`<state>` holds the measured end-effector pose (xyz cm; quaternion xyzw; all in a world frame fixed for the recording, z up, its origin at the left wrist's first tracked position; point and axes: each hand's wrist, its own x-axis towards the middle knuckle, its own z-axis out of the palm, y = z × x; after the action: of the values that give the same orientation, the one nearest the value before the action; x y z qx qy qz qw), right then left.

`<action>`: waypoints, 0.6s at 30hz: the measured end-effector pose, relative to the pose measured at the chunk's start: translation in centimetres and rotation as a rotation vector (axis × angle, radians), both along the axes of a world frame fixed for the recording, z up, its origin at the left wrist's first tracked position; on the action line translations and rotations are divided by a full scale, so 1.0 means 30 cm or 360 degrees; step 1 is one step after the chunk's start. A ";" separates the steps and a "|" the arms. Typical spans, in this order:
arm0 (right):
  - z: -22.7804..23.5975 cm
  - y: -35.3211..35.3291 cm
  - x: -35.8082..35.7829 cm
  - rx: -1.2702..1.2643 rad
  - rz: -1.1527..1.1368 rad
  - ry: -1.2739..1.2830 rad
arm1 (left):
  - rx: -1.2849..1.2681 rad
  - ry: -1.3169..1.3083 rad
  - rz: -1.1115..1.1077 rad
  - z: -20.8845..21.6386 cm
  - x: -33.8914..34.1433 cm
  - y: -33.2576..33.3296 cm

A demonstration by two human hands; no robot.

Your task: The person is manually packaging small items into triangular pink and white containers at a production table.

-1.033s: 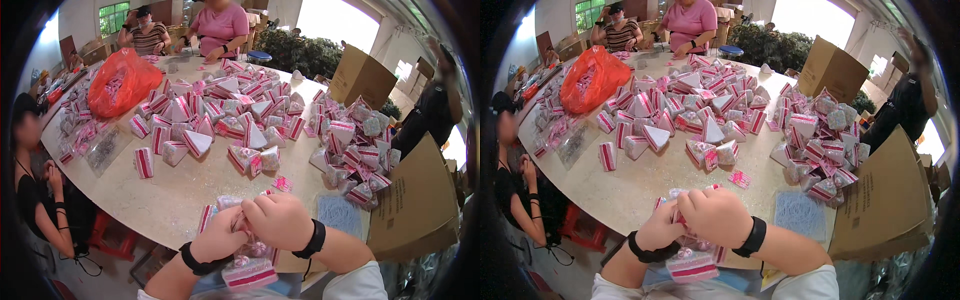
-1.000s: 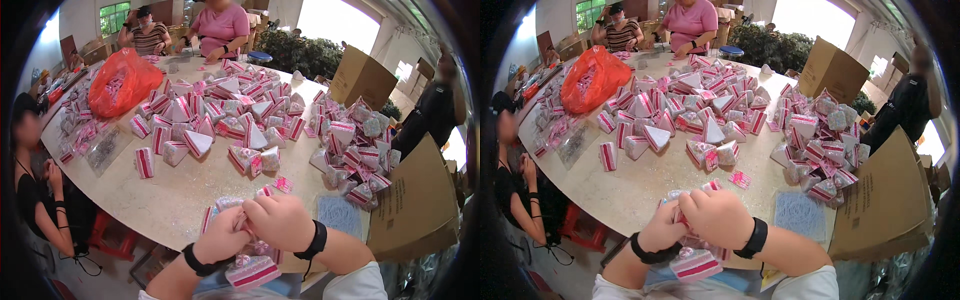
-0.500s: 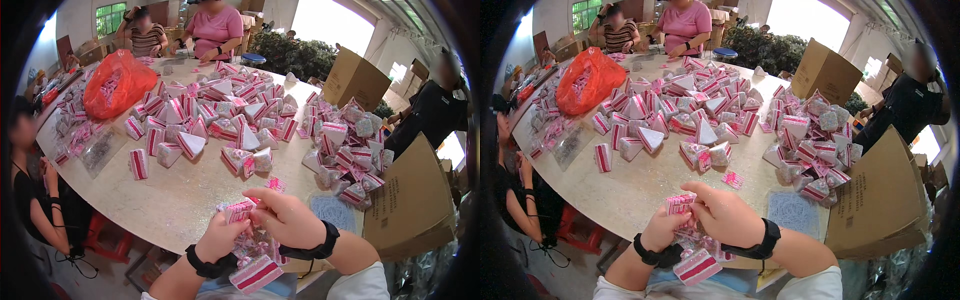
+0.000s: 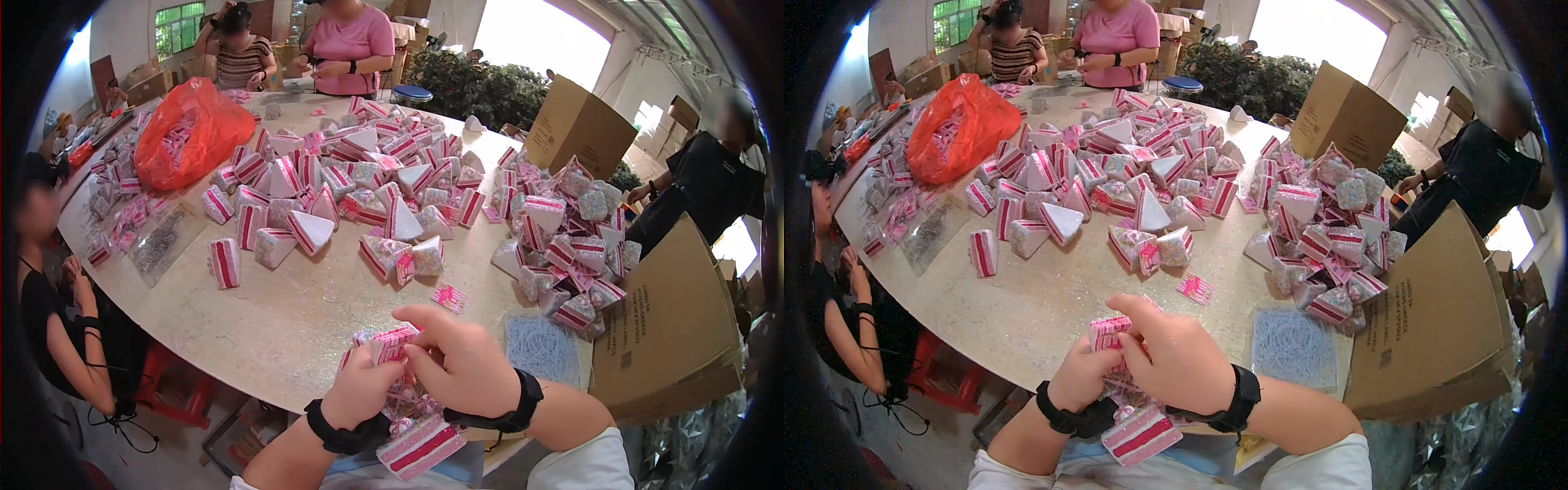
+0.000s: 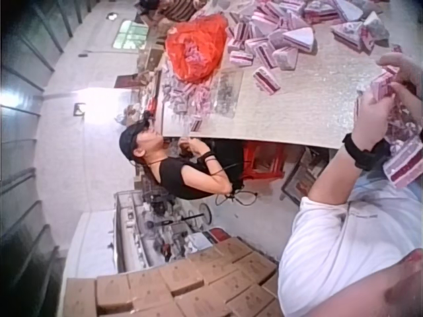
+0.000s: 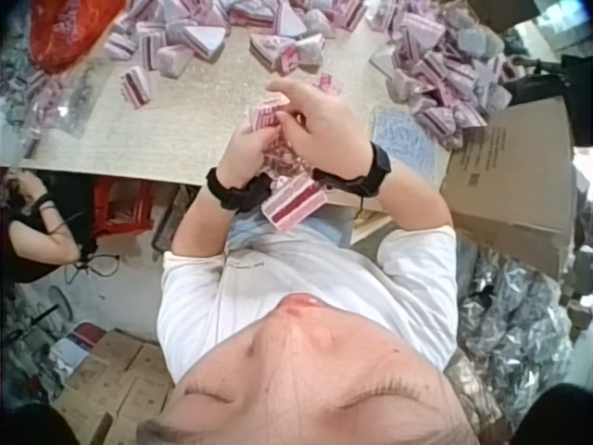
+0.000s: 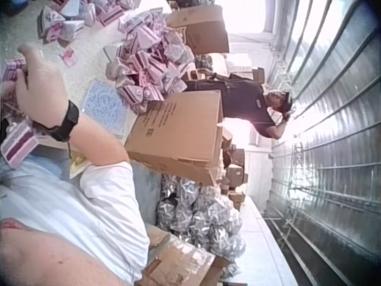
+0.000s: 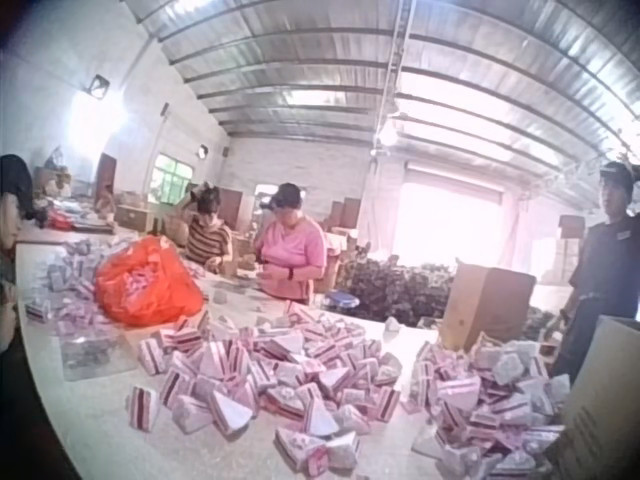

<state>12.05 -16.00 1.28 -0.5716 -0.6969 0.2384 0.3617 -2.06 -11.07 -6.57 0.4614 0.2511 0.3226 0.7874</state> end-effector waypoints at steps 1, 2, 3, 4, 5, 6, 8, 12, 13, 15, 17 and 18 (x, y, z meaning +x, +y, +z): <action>-0.009 0.003 0.004 0.0045 0.0017 -0.0015 | 0.0040 0.0019 0.0005 -0.001 0.004 -0.001; -0.014 0.005 0.006 0.0090 0.0035 -0.0031 | 0.0065 0.0017 -0.0004 0.003 0.007 -0.004; -0.014 0.004 0.005 0.0108 0.0040 -0.0114 | 0.0091 0.0015 -0.0013 0.011 0.009 -0.010; -0.013 0.004 0.004 0.0125 0.0045 -0.0196 | 0.0114 0.0014 -0.0022 0.015 0.011 -0.013; -0.013 0.003 0.004 0.0141 0.0049 -0.0278 | 0.0344 0.0156 0.0013 0.010 0.014 -0.017; -0.017 0.000 0.007 0.0179 0.0059 -0.0290 | 0.0575 0.0297 0.0049 0.001 0.016 -0.023; -0.039 -0.008 0.014 0.0263 0.0086 -0.0312 | 0.0946 0.0501 0.0133 0.006 0.018 -0.024; -0.101 -0.056 0.026 0.0483 0.0099 -0.0124 | 0.1481 0.0378 -0.0047 0.060 -0.007 -0.012; -0.126 -0.058 0.027 0.0610 0.0097 -0.0057 | 0.1244 0.0185 -0.0111 0.063 -0.017 -0.015; -0.161 -0.065 0.032 0.0771 0.0085 0.0012 | 0.0762 -0.0192 -0.0235 0.075 -0.042 -0.022; -0.185 -0.061 0.028 0.0852 0.0085 0.0034 | 0.0635 -0.0330 -0.0238 0.043 -0.055 -0.005; -0.194 -0.061 0.026 0.0901 0.0091 0.0033 | 0.0571 -0.0292 -0.0204 0.044 -0.059 -0.009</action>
<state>12.83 -17.84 -4.55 -0.4255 -0.7478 0.0503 0.5072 -3.84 -11.33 -5.25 0.5779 0.0871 0.3520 0.7312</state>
